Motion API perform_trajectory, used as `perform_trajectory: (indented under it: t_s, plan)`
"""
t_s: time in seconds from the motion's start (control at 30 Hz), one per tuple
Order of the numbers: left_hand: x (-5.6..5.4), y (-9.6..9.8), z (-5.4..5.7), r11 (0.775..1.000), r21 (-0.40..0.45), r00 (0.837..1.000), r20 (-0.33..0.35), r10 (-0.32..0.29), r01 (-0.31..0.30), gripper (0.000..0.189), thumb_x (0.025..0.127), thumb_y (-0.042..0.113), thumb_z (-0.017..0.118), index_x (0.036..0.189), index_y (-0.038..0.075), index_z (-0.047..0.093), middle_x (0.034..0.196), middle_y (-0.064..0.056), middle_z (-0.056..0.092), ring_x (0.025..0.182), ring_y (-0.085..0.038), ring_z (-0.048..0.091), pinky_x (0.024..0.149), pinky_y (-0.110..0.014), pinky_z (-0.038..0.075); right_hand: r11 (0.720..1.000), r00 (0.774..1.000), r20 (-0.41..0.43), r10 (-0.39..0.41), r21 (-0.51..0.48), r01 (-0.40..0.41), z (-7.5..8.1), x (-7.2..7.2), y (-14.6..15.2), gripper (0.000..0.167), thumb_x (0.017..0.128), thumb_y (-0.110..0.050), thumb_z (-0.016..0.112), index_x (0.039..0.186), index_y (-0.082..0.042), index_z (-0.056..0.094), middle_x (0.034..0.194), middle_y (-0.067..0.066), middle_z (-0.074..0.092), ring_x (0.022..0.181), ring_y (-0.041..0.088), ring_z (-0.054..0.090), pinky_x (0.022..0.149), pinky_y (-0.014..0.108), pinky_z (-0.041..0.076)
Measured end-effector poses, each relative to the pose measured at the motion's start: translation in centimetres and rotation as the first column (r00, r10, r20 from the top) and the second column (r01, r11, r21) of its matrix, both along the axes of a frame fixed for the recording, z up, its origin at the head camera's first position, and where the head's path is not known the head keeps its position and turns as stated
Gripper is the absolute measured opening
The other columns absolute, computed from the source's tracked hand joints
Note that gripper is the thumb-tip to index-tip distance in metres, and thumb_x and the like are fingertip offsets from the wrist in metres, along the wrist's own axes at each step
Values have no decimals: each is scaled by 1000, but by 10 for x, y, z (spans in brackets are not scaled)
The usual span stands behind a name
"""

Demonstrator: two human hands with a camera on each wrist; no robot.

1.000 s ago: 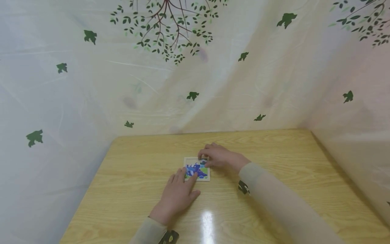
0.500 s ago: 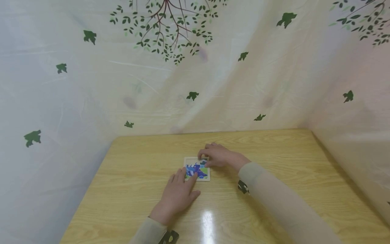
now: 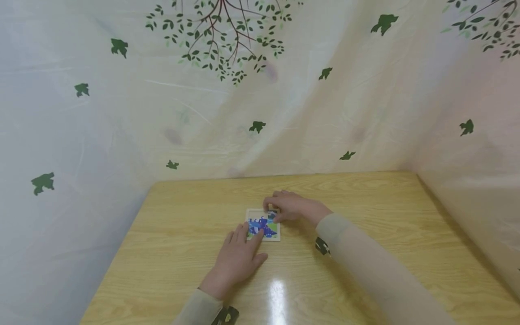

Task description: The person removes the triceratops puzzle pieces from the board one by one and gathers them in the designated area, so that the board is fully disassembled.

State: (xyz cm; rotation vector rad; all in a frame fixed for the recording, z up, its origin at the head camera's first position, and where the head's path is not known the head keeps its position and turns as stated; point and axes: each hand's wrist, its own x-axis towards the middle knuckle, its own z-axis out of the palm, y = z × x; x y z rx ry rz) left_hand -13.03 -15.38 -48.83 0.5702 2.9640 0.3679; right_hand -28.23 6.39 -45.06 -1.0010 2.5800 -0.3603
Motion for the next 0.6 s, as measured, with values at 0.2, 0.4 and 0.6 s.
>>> perform_trajectory:
  t_s: [0.2,0.4,0.6]
  plan:
    - [1,0,1,1000,2,1000,-6,3,-3,68,111,53,62,168,17,50,175,-31,29,161,-52,28,131,-68,24,999,1000,4,-4,-41,4,-1,0,0,32,99,-24,84,125,-26,66,116,1,62,109,21,59,99,43,55]
    - [2,0,3,1000,5,1000,-6,3,-3,68,111,53,62,167,17,50,175,-32,30,161,-52,29,130,-68,24,997,999,42,-25,-78,28,-3,0,0,29,99,-22,85,120,-21,65,115,0,61,108,20,58,100,43,55]
    - [4,1,5,1000,19,1000,0,7,-7,68,110,52,63,167,16,50,174,-32,29,161,-53,29,131,-68,24,995,997,49,-56,-83,60,-8,-2,0,41,98,-26,85,133,-19,65,122,1,65,115,21,61,107,43,55]
